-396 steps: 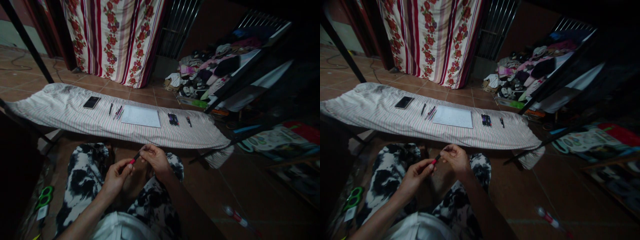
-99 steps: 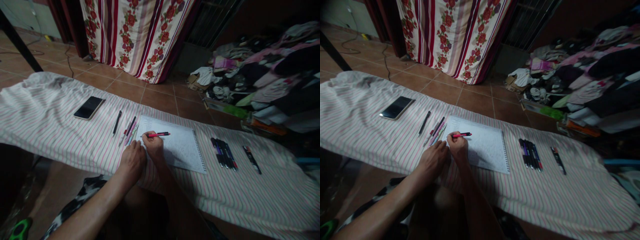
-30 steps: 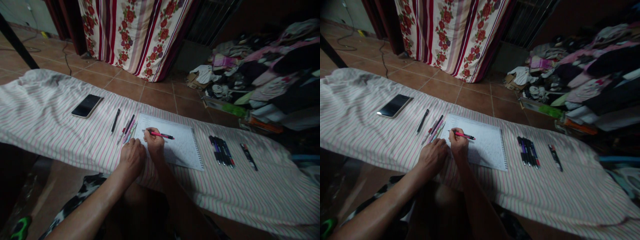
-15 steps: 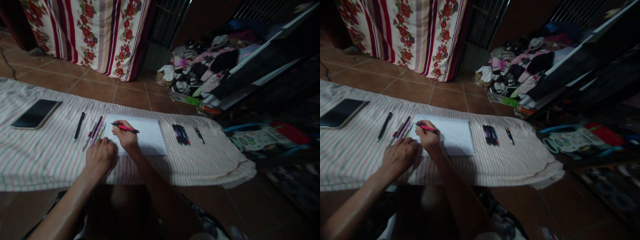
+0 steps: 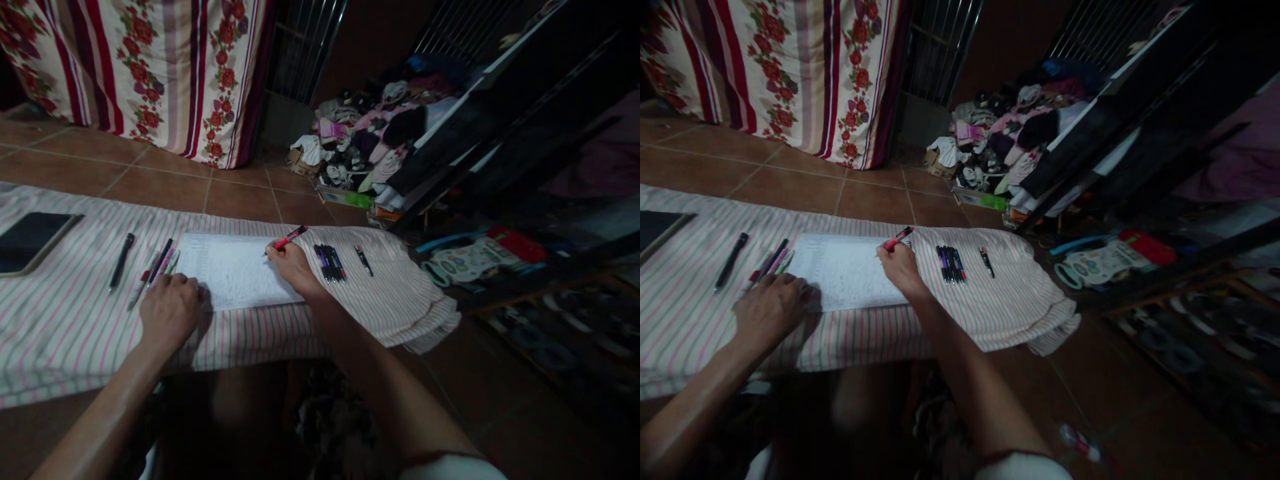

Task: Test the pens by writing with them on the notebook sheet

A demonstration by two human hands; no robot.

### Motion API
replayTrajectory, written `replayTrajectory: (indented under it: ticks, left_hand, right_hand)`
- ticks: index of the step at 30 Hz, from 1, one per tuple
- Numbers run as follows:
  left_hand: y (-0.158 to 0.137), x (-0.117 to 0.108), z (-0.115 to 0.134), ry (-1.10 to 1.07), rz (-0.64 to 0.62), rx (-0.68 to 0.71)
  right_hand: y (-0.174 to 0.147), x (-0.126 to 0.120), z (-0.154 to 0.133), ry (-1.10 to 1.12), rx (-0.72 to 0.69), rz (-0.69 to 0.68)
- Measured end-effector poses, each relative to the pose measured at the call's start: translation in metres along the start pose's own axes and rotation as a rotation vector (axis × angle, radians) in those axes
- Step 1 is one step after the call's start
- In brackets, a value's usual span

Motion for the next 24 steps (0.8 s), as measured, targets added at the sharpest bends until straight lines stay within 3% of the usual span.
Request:
replayTrajectory:
  ticks: [5,9,13,24]
  left_hand:
    - [0.003,-0.001,0.025,-0.073,0.061,0.068]
    - [0.005,0.0,0.041,-0.141,0.134,0.071]
    - [0.006,0.002,0.052,-0.196,0.159,0.071]
    - [0.009,0.009,0.064,-0.233,0.148,0.125]
  right_hand:
    - [0.007,-0.046,0.036,-0.241,0.057,0.041]
    - [0.013,-0.084,0.068,-0.614,0.14,0.05]
    - [0.017,-0.117,0.1,-0.719,0.188,0.045]
    - [0.012,-0.151,0.158,-0.827,0.325,0.018]
Point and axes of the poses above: each hand's wrist, its own y-axis towards the middle knuckle, its own x-axis out of the palm, z = x × y, the point moved 5 cm from there along y, towards the middle knuckle, and after that the axes turned 2 degrees about z, right-handed, at the moved point
